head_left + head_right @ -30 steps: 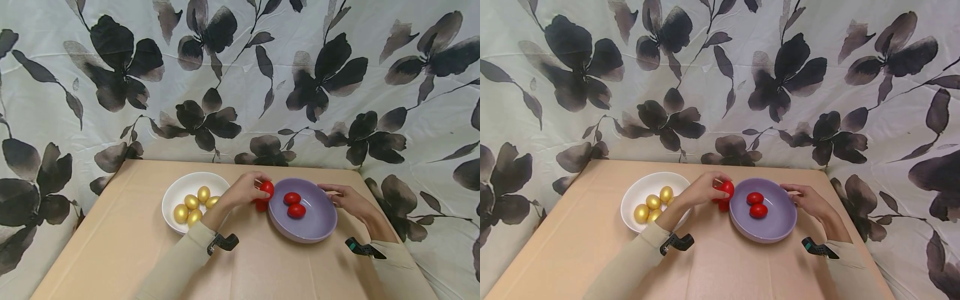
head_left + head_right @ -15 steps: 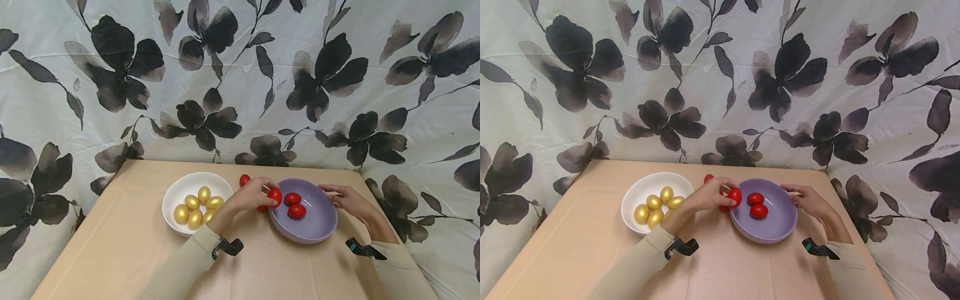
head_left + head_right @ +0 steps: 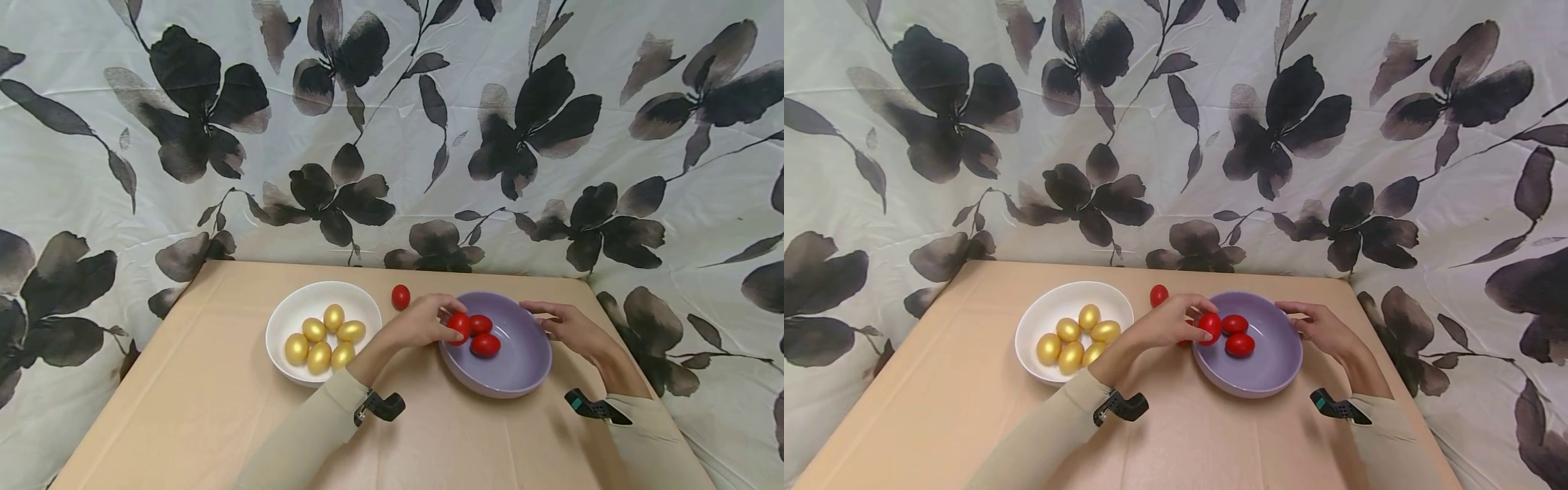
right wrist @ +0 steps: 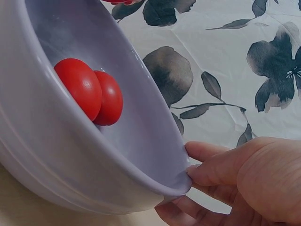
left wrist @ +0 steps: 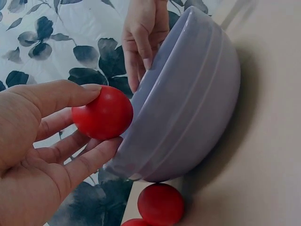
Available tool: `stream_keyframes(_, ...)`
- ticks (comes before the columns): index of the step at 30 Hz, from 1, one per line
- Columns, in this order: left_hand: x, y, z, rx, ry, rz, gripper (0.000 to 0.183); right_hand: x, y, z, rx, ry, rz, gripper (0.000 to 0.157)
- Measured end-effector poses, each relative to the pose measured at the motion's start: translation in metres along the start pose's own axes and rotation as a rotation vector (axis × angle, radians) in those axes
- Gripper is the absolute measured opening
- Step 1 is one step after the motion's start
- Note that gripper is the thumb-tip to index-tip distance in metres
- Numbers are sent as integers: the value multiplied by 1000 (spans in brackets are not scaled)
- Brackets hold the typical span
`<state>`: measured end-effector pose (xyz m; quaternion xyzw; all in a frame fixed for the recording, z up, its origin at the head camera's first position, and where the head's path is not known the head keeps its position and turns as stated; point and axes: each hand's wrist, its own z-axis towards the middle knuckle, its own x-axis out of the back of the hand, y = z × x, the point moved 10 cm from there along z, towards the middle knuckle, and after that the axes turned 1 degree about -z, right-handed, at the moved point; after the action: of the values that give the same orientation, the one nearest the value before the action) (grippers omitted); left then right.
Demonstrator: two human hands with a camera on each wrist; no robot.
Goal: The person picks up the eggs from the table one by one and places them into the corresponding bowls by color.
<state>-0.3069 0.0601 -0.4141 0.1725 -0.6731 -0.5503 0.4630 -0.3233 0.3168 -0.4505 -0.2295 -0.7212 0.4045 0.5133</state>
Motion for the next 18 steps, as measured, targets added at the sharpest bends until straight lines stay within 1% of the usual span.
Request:
stream_keyframes(4, -6, 3, 1, -15, -15, 10, 44, 0, 0, 0, -1, 1, -1, 46)
stream_keyframes(9, -11, 6, 3, -19, -32, 37, 46, 0, -1, -1, -8, 1, -5, 46)
stream_keyframes(18, -19, 6, 11, -21, -62, 99, 43, 1, -2, 1, -16, -5, -5, 47)
